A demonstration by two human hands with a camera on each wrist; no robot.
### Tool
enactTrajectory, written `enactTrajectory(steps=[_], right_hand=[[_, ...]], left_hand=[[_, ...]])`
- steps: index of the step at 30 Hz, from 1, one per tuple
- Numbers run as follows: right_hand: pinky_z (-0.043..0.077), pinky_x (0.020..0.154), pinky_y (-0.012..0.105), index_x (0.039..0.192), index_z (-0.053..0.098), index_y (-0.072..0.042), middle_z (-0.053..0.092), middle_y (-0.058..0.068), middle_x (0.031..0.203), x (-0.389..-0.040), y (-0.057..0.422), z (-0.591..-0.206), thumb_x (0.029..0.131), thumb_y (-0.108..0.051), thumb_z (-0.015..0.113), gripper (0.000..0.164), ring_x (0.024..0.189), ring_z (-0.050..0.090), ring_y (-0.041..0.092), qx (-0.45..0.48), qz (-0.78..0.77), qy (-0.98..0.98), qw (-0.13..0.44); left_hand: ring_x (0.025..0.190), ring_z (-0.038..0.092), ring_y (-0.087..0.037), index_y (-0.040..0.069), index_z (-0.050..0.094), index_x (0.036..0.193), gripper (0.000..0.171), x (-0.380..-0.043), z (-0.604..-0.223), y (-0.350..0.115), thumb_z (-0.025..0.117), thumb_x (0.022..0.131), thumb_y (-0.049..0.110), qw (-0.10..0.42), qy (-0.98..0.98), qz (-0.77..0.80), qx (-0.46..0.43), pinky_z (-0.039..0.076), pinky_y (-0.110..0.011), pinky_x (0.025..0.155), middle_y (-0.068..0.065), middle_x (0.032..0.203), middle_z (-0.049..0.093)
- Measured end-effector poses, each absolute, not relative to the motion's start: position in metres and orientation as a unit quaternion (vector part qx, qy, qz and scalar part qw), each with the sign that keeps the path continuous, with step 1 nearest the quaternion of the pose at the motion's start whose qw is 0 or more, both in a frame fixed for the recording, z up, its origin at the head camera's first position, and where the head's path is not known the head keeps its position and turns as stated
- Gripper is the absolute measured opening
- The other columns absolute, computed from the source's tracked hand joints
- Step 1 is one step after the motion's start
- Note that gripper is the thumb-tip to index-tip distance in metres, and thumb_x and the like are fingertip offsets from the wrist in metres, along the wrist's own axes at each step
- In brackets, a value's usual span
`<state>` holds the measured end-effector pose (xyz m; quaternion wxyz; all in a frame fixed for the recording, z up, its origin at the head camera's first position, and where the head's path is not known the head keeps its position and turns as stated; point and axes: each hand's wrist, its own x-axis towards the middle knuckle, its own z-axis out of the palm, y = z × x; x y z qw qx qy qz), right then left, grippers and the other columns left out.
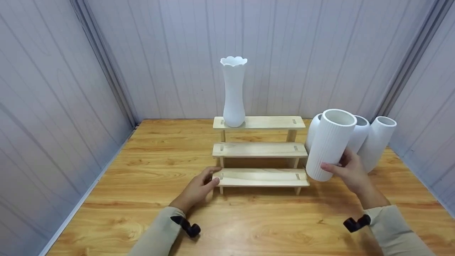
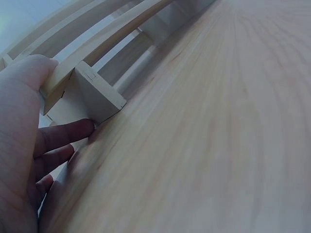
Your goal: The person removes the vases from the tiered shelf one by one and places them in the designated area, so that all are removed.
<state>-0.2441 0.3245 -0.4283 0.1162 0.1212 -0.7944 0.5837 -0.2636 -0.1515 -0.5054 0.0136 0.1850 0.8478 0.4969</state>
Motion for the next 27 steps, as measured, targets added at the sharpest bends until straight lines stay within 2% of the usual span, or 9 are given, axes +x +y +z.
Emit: enactTrajectory(steps=[7, 13, 20, 27], right_hand=[[0.05, 0.09, 0.016, 0.146, 0.044, -0.007, 0.058, -0.016, 0.129, -0.242, 0.329, -0.441, 0.087, -0.002, 0.079, 0.069, 0.115, 0.059, 0.0, 0.135, 0.581, -0.793, 0.123], [0.049, 0.091, 0.016, 0.148, 0.042, -0.009, 0.057, -0.013, 0.133, -0.242, 0.335, -0.45, 0.087, 0.0, 0.077, 0.071, 0.117, 0.058, 0.002, 0.134, 0.587, -0.789, 0.12], [0.047, 0.092, 0.014, 0.149, 0.042, -0.01, 0.056, -0.015, 0.133, -0.245, 0.338, -0.458, 0.086, 0.001, 0.078, 0.073, 0.117, 0.057, 0.001, 0.126, 0.584, -0.792, 0.126], [0.044, 0.094, 0.012, 0.15, 0.042, -0.01, 0.054, -0.016, 0.133, -0.245, 0.343, -0.468, 0.085, 0.002, 0.079, 0.076, 0.118, 0.055, 0.0, 0.123, 0.576, -0.797, 0.134]], left_hand=[[0.137, 0.044, -0.041, 0.011, 0.054, 0.143, 0.04, -0.245, -0.476, -0.146, 0.058, 0.104, 0.019, 0.025, 0.843, 0.502, 0.191, 0.033, -0.057, 0.113, -0.023, 0.146, 0.051], [0.138, 0.043, -0.042, 0.01, 0.054, 0.142, 0.039, -0.239, -0.469, -0.144, 0.058, 0.104, 0.019, 0.024, 0.841, 0.505, 0.192, 0.032, -0.057, 0.113, -0.023, 0.146, 0.051], [0.138, 0.045, -0.027, 0.031, 0.055, 0.142, 0.041, -0.265, -0.507, -0.155, 0.059, 0.102, 0.042, 0.019, 0.85, 0.49, 0.191, 0.033, -0.049, 0.114, -0.007, 0.149, 0.052], [0.138, 0.045, -0.03, 0.032, 0.055, 0.142, 0.041, -0.266, -0.507, -0.154, 0.059, 0.102, 0.043, 0.022, 0.85, 0.492, 0.188, 0.034, -0.051, 0.114, -0.01, 0.149, 0.052]])
